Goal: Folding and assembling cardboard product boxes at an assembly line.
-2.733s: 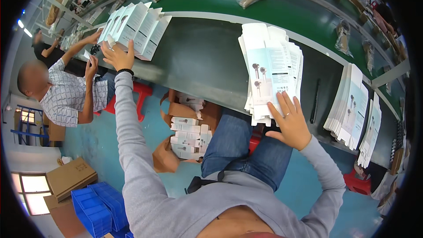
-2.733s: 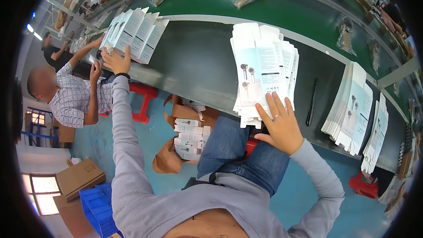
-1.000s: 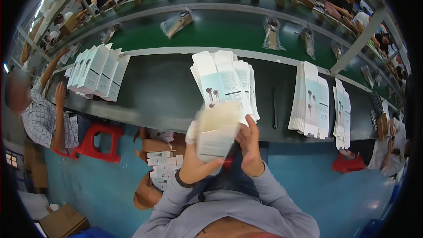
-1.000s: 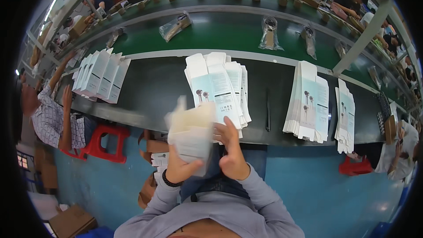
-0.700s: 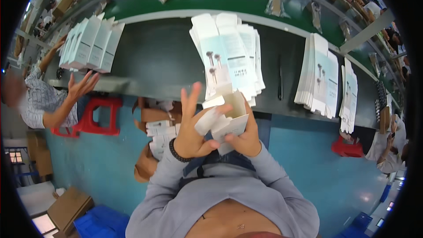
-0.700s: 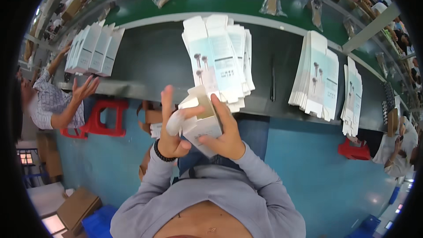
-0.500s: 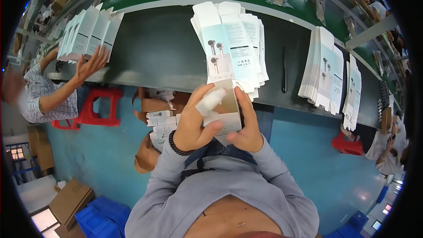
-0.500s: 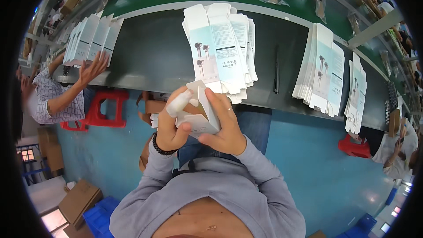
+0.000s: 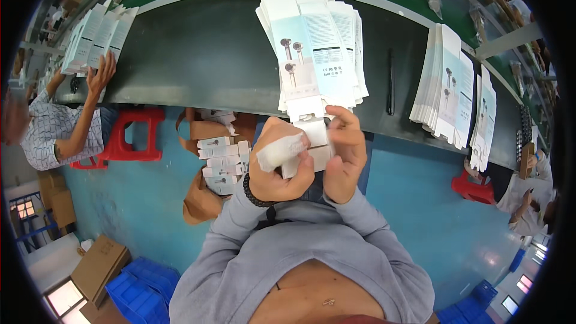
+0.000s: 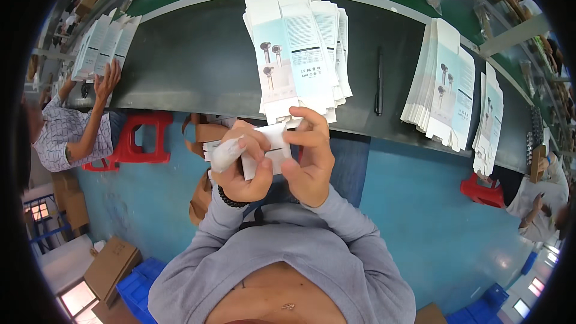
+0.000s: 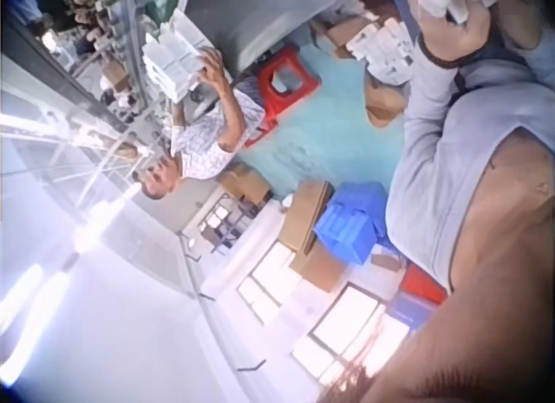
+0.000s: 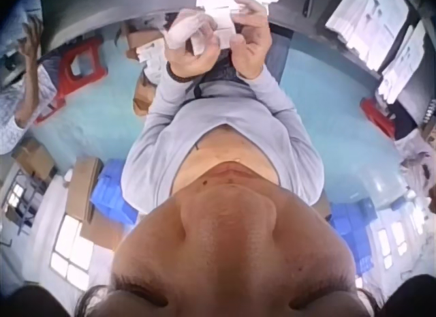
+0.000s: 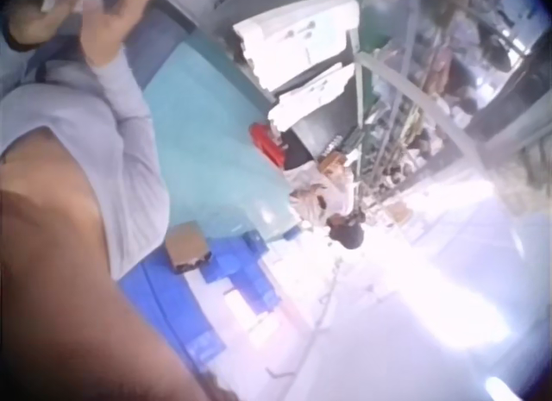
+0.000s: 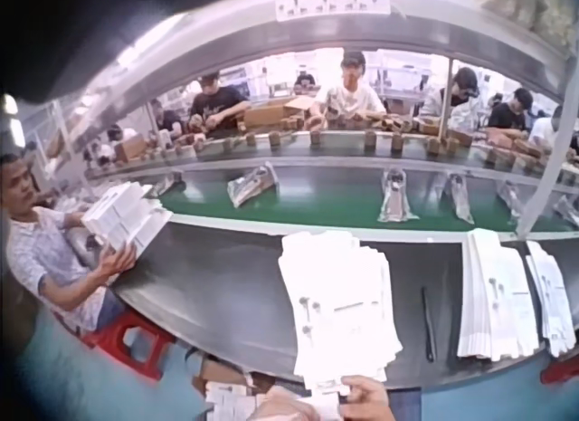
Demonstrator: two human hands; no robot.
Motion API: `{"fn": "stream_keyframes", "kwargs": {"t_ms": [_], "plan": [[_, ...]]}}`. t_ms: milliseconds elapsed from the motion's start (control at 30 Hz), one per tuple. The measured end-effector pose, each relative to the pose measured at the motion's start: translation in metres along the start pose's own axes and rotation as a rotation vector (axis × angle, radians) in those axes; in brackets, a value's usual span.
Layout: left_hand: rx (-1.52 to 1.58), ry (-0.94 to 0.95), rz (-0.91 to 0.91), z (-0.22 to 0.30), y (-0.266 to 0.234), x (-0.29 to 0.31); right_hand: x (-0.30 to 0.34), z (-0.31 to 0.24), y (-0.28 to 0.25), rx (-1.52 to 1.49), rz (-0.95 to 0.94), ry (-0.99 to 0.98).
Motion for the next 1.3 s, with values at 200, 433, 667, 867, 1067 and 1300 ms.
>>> {"fn": "stream_keyframes", "kwargs": {"t_ms": [200, 433, 667, 867, 1067, 1300], "plan": [[-0.204, 0.143, -0.093, 0.007, -0.008, -0.004, -0.009, -0.013, 0.005, -0.072, -0.217, 0.392], [-0.214, 0.145, -0.096, 0.011, -0.01, -0.003, -0.003, -0.003, 0.009, -0.101, -0.239, 0.557], [-0.237, 0.097, -0.125, 0.013, -0.009, 0.0, 0.005, 0.002, 0.013, -0.113, -0.168, 0.649], [-0.212, 0.063, -0.04, 0.005, -0.02, 0.005, 0.005, -0.005, 0.017, -0.247, -0.154, 0.565], [-0.058, 0.059, 0.103, -0.001, -0.036, 0.005, -0.006, -0.007, 0.017, 0.324, -0.509, 0.058], [0.264, -0.131, 0.277, 0.002, -0.055, -0.001, 0.013, 0.013, 0.02, 0.228, -0.485, 0.184]]}}
Point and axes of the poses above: each hand's wrist, its own x-axis away from the middle knuckle, its own y-axis out of the palm, z = x × y, the point moved 3 cm from there along -x, towards the middle knuckle, and after that the axes turned 11 degrees about z, right-handed, at the moved point
